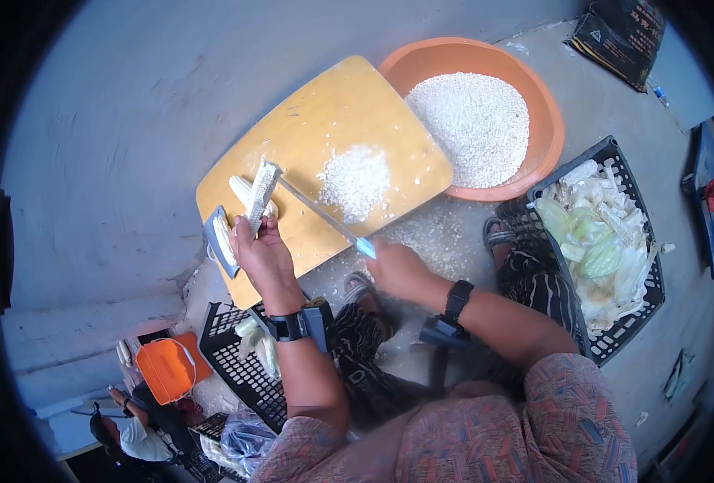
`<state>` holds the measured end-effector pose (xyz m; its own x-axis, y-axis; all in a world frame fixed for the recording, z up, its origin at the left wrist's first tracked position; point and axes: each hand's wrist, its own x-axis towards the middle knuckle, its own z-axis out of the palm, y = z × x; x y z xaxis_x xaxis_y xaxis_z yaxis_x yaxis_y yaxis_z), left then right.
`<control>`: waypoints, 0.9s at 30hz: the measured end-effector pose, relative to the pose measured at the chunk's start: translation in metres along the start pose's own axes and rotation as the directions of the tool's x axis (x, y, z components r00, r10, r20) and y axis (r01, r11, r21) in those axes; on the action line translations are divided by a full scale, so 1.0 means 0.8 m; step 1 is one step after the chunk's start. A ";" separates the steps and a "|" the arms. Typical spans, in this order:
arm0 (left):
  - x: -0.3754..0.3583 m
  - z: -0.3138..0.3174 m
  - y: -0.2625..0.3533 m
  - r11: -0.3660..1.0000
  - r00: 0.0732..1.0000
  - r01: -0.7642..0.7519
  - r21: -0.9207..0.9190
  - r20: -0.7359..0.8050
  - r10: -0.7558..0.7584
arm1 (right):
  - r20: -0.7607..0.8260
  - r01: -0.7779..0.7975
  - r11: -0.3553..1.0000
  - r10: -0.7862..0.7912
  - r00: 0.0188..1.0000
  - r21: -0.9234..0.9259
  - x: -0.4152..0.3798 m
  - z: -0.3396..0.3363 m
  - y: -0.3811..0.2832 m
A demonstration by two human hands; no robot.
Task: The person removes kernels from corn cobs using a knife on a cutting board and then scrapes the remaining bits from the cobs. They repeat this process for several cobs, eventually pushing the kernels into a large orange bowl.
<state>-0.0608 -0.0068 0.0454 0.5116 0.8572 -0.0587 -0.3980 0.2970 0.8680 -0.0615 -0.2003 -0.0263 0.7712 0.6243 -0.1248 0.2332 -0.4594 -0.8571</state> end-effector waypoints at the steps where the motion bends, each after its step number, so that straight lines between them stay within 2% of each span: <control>1: -0.002 -0.001 0.002 1.000 1.000 -0.001 -0.011 -0.004 0.001 | 0.055 -0.027 0.999 0.029 0.998 -0.043 -0.005 0.004 0.004; 4: -0.008 -0.003 0.005 1.000 0.999 0.016 -0.016 0.032 -0.016 | 0.121 -0.083 0.987 0.100 0.988 -0.140 -0.013 0.003 0.014; 6: -0.012 -0.004 0.006 1.000 0.997 0.005 0.017 0.077 -0.006 | 0.073 -0.097 0.971 0.115 0.991 -0.218 -0.013 -0.004 0.019; 12: -0.018 -0.008 0.007 0.999 0.999 0.020 0.026 0.048 -0.021 | -0.085 -0.199 0.924 0.181 0.980 -0.326 -0.005 -0.042 0.037; 14: -0.019 -0.006 0.006 0.999 0.999 0.035 0.024 0.038 -0.036 | -0.127 -0.226 0.913 0.194 0.973 -0.339 0.000 -0.056 0.052; 16: -0.024 -0.001 0.006 0.999 0.998 0.051 0.019 0.032 -0.052 | -0.250 -0.228 0.918 0.150 0.957 -0.324 0.004 -0.073 0.063; 18: -0.027 0.005 0.005 0.997 0.997 0.065 0.046 0.032 -0.066 | -0.262 -0.263 0.909 0.181 0.948 -0.323 0.013 -0.092 0.073; 24: -0.034 0.014 -0.012 0.996 0.993 0.088 0.001 0.075 -0.088 | -0.423 -0.407 0.842 0.244 0.873 -0.354 0.034 -0.135 0.096; 27: -0.038 0.020 -0.019 0.992 0.988 0.128 -0.014 0.095 -0.126 | -0.402 -0.392 0.855 0.244 0.882 -0.339 0.034 -0.137 0.086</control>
<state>-0.0584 -0.0439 0.0419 0.6275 0.7693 -0.1202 -0.3403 0.4098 0.8463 0.0403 -0.2845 -0.0336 0.9757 0.1841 -0.1185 0.0983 -0.8519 -0.5144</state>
